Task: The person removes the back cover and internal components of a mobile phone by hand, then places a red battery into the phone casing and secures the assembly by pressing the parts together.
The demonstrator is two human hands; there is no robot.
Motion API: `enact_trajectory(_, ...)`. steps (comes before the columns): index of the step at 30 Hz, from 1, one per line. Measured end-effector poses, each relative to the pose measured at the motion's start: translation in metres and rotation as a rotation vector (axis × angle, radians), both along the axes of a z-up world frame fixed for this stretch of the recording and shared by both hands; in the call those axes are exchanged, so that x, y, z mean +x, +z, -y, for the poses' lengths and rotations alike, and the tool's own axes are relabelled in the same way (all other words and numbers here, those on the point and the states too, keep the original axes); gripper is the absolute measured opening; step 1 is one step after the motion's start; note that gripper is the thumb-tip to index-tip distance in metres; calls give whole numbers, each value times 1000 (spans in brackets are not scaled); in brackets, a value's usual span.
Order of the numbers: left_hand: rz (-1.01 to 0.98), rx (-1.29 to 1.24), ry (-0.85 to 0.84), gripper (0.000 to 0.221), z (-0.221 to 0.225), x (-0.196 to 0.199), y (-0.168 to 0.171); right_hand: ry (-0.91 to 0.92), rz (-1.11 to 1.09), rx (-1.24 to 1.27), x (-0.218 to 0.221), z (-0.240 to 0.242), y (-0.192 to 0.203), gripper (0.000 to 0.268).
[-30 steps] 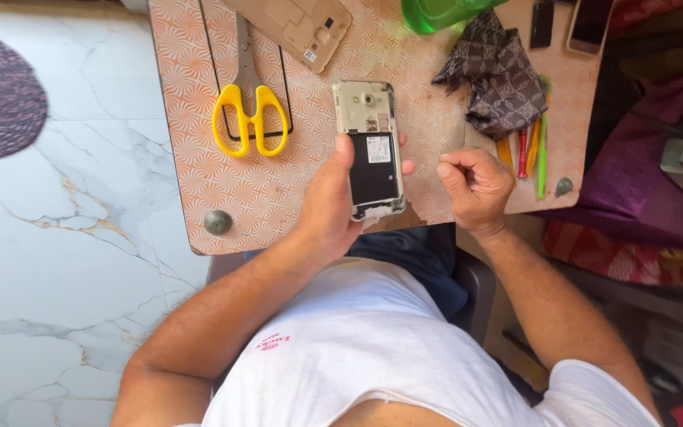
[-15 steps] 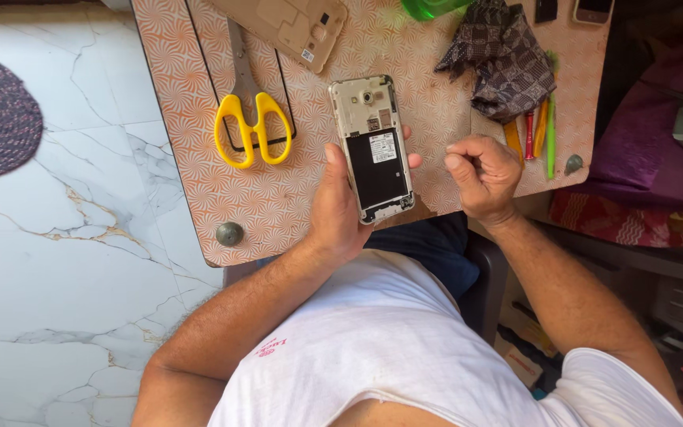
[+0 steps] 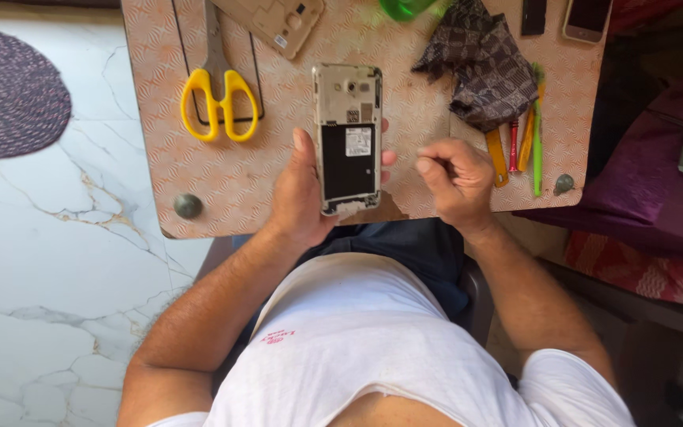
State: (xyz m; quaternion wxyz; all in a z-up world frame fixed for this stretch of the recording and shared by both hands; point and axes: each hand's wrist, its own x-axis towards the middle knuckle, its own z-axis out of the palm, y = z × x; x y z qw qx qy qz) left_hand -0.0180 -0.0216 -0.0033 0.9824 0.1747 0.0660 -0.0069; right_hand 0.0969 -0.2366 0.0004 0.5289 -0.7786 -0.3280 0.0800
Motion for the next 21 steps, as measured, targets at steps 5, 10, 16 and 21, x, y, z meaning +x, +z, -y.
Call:
enact_trajectory(5, 45, 156, 99, 76, -1, 5, 11, 9, 48, -37, 1, -6, 5, 10)
enact_trajectory(10, -49, 303, 149, 53, 0, 13, 18, 62, 88, -17, 3, -6, 12, 11)
enact_trajectory(16, -212, 388, 164, 33, 4, 20, 18, 145, 93, -42, 6, -10, 19, 12)
enact_trajectory(21, -227, 809, 225, 29, 2, 24, 18, 202, 164, -36, 8, -12, 23, 14)
